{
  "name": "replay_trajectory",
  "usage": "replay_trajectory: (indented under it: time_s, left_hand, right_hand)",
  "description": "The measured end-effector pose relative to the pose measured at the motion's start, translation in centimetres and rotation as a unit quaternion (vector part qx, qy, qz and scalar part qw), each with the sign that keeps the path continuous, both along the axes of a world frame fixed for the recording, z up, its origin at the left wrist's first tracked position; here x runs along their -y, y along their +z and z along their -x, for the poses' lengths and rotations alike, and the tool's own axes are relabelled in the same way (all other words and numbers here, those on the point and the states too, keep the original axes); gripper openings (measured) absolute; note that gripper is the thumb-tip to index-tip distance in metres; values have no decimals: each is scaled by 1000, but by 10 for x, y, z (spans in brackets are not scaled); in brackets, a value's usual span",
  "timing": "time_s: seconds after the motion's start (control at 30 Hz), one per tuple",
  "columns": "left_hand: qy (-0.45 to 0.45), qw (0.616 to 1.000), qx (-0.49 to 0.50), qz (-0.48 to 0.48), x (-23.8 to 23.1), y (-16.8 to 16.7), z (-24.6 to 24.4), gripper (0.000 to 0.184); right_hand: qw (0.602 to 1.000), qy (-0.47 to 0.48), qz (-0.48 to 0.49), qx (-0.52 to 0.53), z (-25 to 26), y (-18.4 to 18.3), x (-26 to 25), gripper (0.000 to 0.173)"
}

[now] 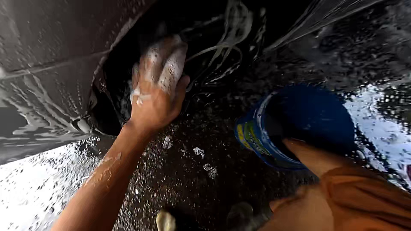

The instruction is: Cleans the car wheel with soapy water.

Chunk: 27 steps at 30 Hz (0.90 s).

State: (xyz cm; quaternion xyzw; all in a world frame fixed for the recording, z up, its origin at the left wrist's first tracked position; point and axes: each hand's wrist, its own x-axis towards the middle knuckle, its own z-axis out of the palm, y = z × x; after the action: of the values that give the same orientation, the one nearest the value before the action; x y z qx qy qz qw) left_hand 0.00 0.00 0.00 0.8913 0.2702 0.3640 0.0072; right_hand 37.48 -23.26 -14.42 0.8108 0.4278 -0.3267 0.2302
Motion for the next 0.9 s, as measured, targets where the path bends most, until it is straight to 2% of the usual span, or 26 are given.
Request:
replay_trajectory:
  time_s: [0.03, 0.07, 0.1, 0.13, 0.2, 0.27, 0.33, 0.4, 0.47, 0.53, 0.57, 0.63, 0.67, 0.7, 0.73, 0.77, 0.87, 0.9]
  left_hand:
    - [32, 999, -29, -13, -19, 8, -5, 52]
    - [68, 996, -56, 3, -32, 13, -8, 58]
    - [99, 991, -78, 47, -40, 15, -8, 64]
    - [117, 984, -87, 101, -44, 18, -8, 70]
    - [121, 976, -63, 167, -49, 27, -10, 74]
    - [119, 974, -45, 186, -45, 27, -9, 71]
    - [97, 970, -39, 218, -45, 25, -6, 72]
    - [77, 971, -32, 224, -44, 24, -5, 71]
    - [71, 971, -29, 226, -43, 25, -4, 68]
    - [74, 971, -33, 223, -43, 27, -4, 67]
    - [75, 972, -28, 221, -44, 23, -4, 65]
    - [67, 972, -12, 223, -44, 17, -2, 65]
    - [63, 975, -6, 213, -45, 17, -3, 66]
    - [55, 977, -4, 206, -45, 18, -3, 67]
    - [57, 979, -4, 197, -45, 17, -3, 68]
    - [59, 980, 1, 189, -44, 16, -3, 68]
    - [55, 985, -7, 162, -50, 8, 3, 72]
    - [64, 987, -30, 144, -53, 4, 11, 72]
  right_hand:
    - [991, -47, -128, 1, -17, -20, -3, 36]
    - [988, -87, -118, -55, -31, -15, -7, 37]
    - [977, -139, -80, -139, -41, 1, -4, 39]
    - [955, -184, -121, -201, -50, 10, 3, 39]
    - [895, -230, -280, -258, -49, 52, -3, 44]
    - [850, -253, -377, -268, -32, 116, -19, 54]
    - [799, -253, -495, -229, 15, 170, -45, 46]
    - [728, -245, -605, -212, 61, 189, -80, 49]
    - [649, -230, -703, -178, 106, 170, -124, 54]
    - [607, -225, -759, -67, 158, 118, -173, 55]
    - [602, -235, -762, -39, 185, 80, -193, 59]
    - [643, -282, -711, -46, 235, 10, -213, 62]
    - [669, -309, -674, -54, 247, -5, -218, 52]
    - [692, -338, -632, -81, 249, -4, -217, 45]
    - [701, -360, -605, -116, 243, 8, -212, 46]
    - [690, -374, -602, -145, 233, 26, -206, 49]
    - [584, -378, -701, -159, 200, 68, -210, 39]
    - [580, -363, -710, -163, 200, 65, -210, 41]
